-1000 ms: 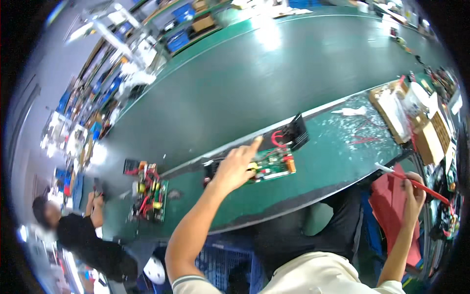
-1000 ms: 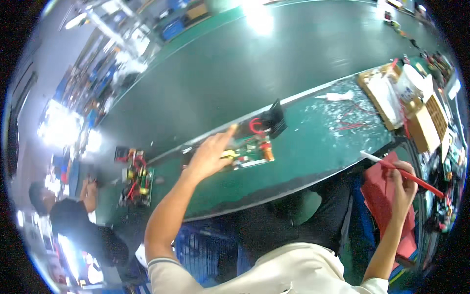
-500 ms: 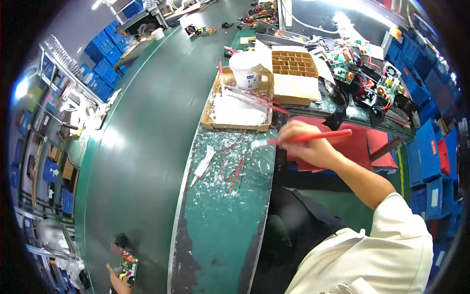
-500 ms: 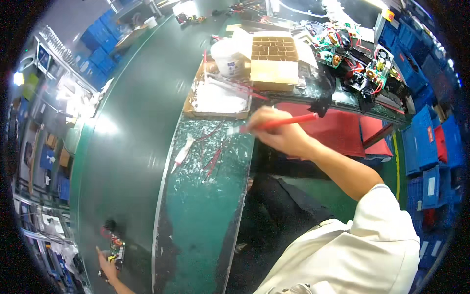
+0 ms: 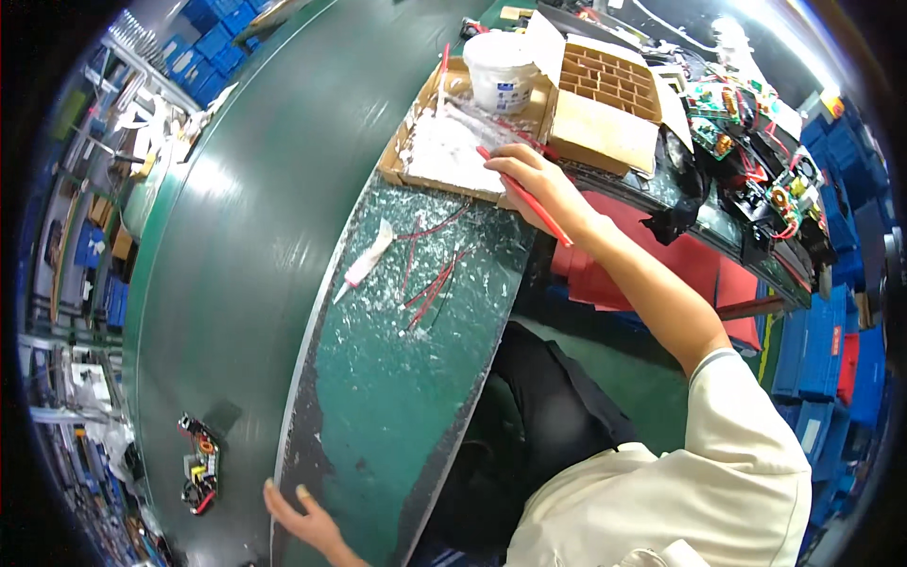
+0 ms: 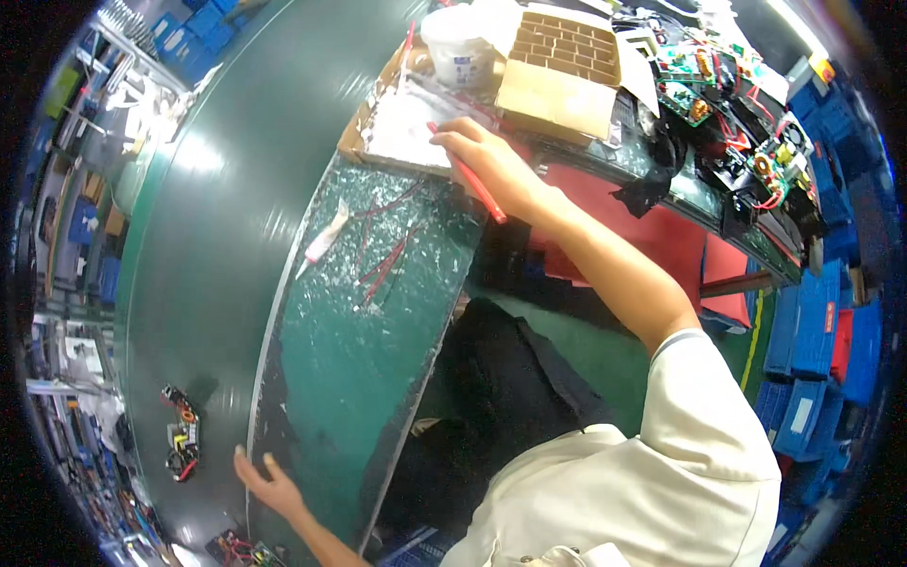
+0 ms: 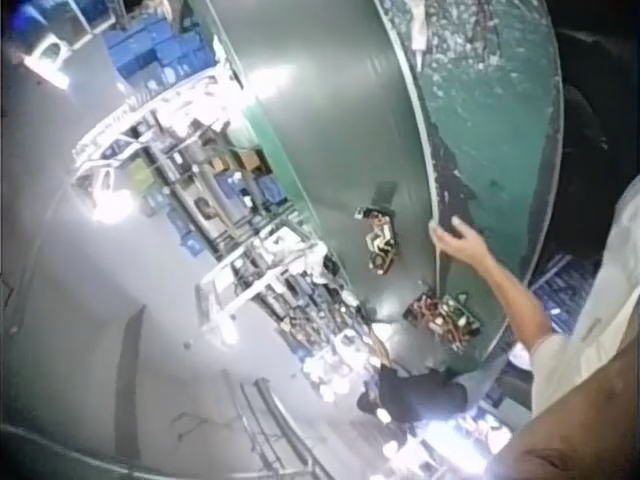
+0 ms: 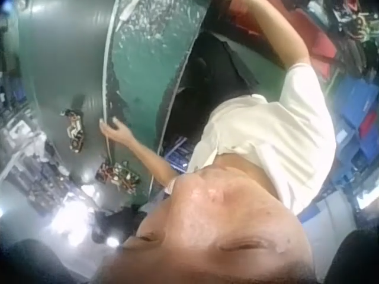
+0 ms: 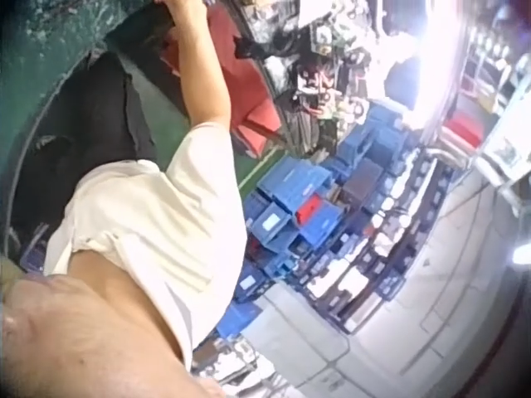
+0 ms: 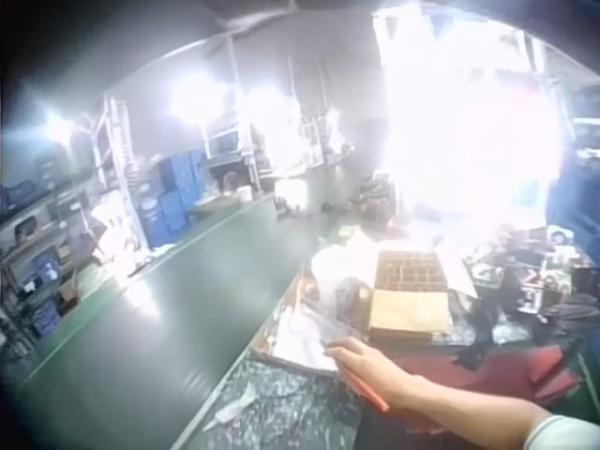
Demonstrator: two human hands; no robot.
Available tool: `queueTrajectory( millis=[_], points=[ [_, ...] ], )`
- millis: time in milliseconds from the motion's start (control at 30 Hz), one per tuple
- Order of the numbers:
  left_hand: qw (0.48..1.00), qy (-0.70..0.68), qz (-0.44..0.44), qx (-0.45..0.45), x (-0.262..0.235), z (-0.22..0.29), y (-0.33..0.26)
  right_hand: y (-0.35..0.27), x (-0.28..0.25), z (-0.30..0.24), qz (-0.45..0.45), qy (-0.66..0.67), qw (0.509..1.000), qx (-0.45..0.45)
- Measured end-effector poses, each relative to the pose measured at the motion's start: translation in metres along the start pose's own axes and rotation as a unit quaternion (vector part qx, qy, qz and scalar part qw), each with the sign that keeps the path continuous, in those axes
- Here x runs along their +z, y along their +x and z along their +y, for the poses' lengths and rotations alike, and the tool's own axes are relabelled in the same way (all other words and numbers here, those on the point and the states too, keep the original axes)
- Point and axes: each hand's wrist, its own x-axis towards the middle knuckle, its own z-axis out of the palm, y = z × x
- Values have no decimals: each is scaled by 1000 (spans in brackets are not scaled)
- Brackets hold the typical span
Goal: Assembling electronic components on a circuit board, including applying thermal paste and connecting wire harnesses.
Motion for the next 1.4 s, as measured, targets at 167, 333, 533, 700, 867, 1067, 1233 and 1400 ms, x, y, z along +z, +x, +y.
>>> queueTrajectory(
  millis=[167, 333, 533, 700, 867, 1067, 1233, 1400],
  points=[
    [997, -64, -39, -12, 8, 73, -22, 3, 6, 8, -118, -31, 992, 30],
    [993, -93, -70, 17, 10, 130, -14, 8, -14, 6, -203, -77, 975, 57],
    [983, -151, -88, 59, 29, 207, 35, -7, -45, -56, -62, 56, 996, 1],
    [965, -209, -127, 90, 86, 275, 101, -67, -41, -112, -141, 276, 950, 12],
    [972, -82, -196, 105, 116, 318, 136, -129, -21, -104, -172, 310, 923, 152],
    [975, -35, -202, 88, 135, 317, 149, -187, -32, -73, -204, 225, 923, 236],
    [971, 21, -209, 110, 137, 333, 156, -200, -46, -64, -209, 191, 917, 282],
    [958, 97, -251, 95, 132, 343, 165, -206, -40, -74, -186, 181, 942, 215]
  ],
)
